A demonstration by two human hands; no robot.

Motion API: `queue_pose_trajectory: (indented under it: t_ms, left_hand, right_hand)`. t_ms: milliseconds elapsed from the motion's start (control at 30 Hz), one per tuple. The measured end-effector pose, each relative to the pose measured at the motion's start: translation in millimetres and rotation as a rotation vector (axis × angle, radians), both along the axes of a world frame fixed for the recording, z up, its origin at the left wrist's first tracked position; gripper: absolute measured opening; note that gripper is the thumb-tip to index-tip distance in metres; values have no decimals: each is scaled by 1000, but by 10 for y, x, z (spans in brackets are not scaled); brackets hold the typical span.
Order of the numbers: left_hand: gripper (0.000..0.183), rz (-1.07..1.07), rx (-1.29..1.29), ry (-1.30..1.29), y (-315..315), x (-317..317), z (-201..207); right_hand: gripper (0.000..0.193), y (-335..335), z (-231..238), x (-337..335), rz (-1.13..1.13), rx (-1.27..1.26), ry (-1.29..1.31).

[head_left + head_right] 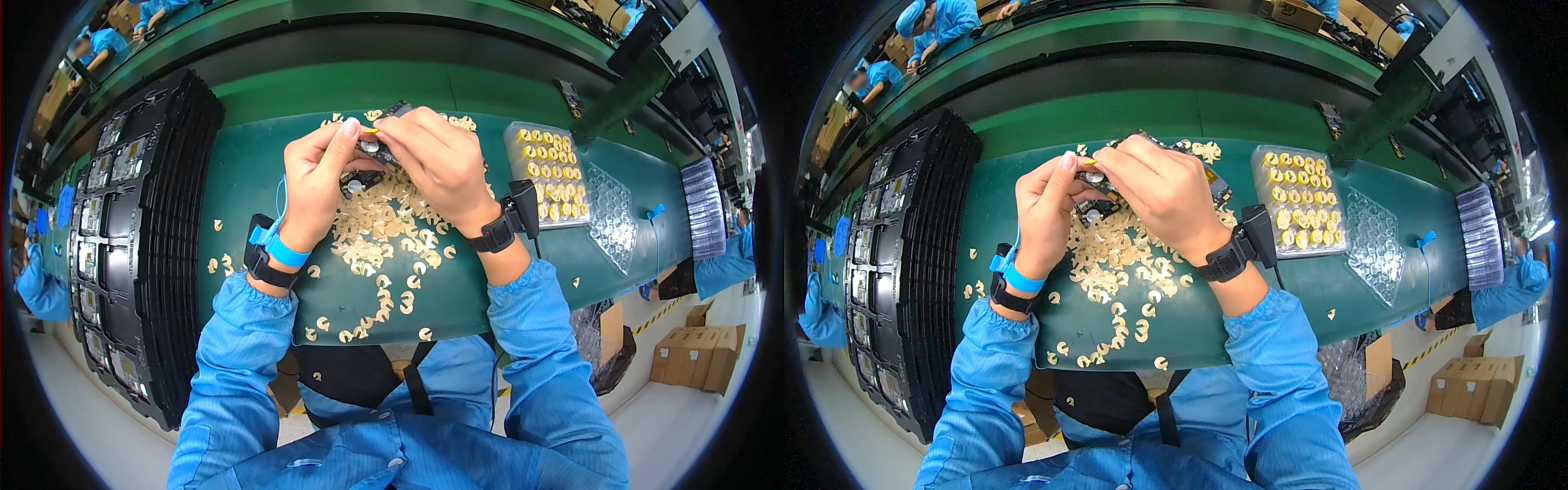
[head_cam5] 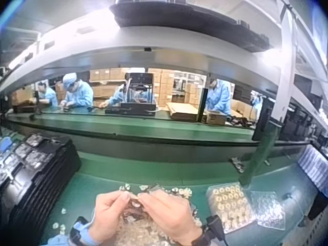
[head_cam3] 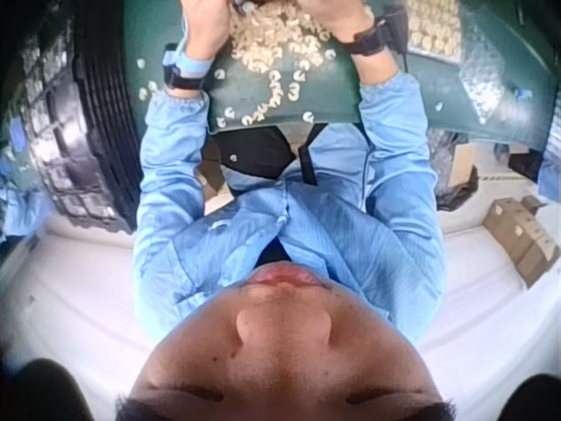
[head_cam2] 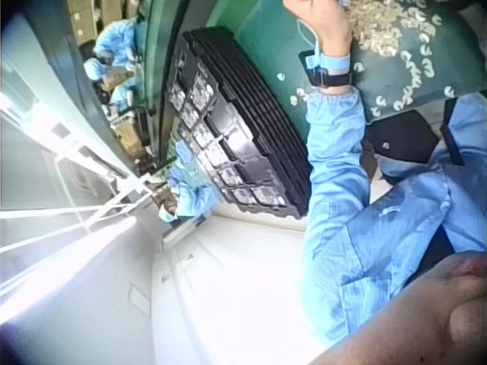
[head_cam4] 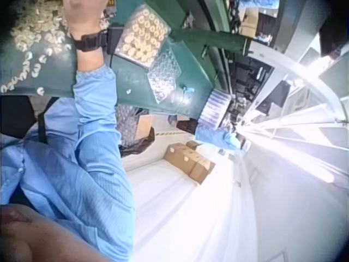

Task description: Assembling electronic circuit boards by picking small yellow components from a tray and placing them onto the board.

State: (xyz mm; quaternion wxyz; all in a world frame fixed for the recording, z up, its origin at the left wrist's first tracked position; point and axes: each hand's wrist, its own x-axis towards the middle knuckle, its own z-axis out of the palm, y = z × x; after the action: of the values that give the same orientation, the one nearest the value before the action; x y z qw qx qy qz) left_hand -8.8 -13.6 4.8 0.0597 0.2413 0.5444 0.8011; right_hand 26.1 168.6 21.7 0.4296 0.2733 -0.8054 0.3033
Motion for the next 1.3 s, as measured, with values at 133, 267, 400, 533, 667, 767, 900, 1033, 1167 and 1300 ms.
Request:
queue_pose_trajectory:
  t_ms: [133, 267, 400, 533, 667, 767, 900, 1033, 1167, 1300]
  left_hand:
    - [32, 44, -66, -5, -19, -11, 55]
    - [29, -23, 3, -93, -57, -23, 65]
    - [24, -58, 31, -87, -52, -28, 61]
    - [19, 28, 13, -8, -43, -27, 68]
    - [17, 101, -35, 67, -45, -15, 51]
    - [16, 100, -40, 37, -49, -22, 61]
    - [17, 82, -127, 116, -46, 13, 66]
    - [16, 101, -175, 152, -59, 11, 53]
    - [17, 87, -121, 113, 26, 14, 44]
    - [21, 49, -83, 68, 39, 33, 33]
  right_hand:
    - [24, 0, 32, 1, -78, 134, 159]
    - [28, -11, 49, 10, -91, 145, 179]
    - [25, -5, 105, 72, -72, 169, 71]
    - [20, 5, 123, 54, -30, 102, -24]
    - [15, -37, 118, 36, 32, -4, -89]
    - [13, -46, 186, 93, 68, -126, -210]
    - [13, -23, 148, 79, 51, -181, -323]
    - [13, -61, 107, 52, 92, -251, -417]
    - [11, -30, 36, 26, 79, -346, -435]
    - [9, -11, -18, -28, 125, -479, -499]
